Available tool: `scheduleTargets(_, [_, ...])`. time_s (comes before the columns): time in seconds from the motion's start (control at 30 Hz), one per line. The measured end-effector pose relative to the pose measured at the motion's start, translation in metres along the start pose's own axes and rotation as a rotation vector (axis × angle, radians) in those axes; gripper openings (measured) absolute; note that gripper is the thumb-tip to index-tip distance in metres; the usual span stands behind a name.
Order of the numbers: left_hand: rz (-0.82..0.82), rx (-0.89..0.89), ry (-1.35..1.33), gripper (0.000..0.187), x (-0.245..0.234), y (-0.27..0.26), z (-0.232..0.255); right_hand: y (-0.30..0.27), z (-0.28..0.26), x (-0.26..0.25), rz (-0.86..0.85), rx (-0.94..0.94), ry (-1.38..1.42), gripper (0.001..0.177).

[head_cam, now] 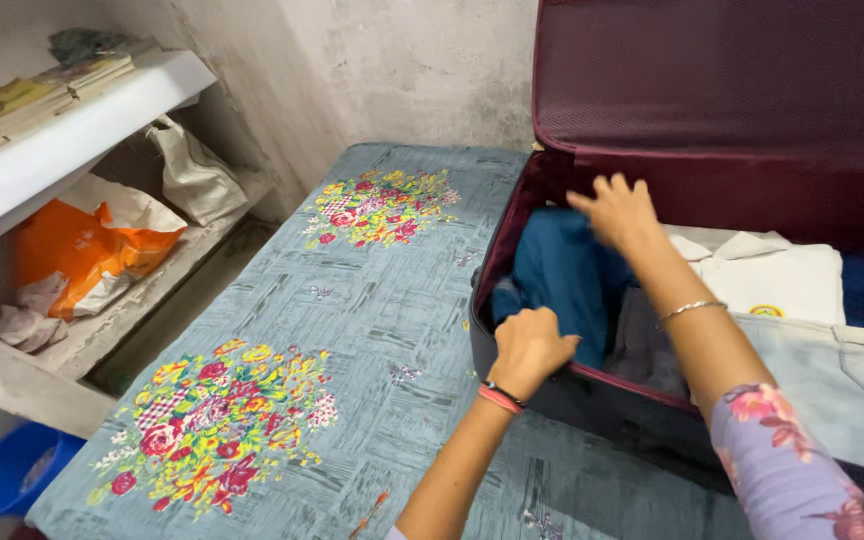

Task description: The person folds several garments on a bed and places them into an open suitcase. They fold blue pants, dark gray pants, white pants, and black pants with yellow stripes, then arrange them inside the suitcase and close it.

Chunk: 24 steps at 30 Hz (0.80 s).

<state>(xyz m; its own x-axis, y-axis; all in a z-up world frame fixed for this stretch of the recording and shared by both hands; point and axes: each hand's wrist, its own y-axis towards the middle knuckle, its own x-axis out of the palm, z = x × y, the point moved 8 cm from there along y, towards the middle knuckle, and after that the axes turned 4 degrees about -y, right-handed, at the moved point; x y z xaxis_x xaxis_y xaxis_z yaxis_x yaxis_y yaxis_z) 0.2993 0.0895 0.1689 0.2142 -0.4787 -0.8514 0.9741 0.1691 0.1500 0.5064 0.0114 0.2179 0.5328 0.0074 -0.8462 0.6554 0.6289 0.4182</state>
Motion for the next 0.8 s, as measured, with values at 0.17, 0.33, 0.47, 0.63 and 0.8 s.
scheduleTargets(0.17, [-0.249,-0.105,0.186,0.046,0.014,0.010,-0.007,-0.029,-0.031,0.053,-0.158,-0.091,-0.006,0.063])
scheduleTargets(0.33, [0.165,0.094,0.326,0.018,0.007,0.023,0.005,-0.065,-0.058,0.099,-0.589,-0.180,-0.020,0.036])
scheduleTargets(0.47, [0.161,0.072,0.427,0.020,0.027,0.036,-0.019,-0.142,-0.106,0.155,-1.065,-0.312,0.276,0.045])
scheduleTargets(0.63, [-0.054,-0.135,0.545,0.022,0.061,0.047,-0.048,-0.173,-0.130,0.157,-1.032,-0.474,0.626,0.078])
scheduleTargets(0.8, [0.111,-0.165,0.527,0.019,0.042,0.045,-0.043,-0.173,-0.083,0.060,-0.870,-0.300,0.659,0.047])
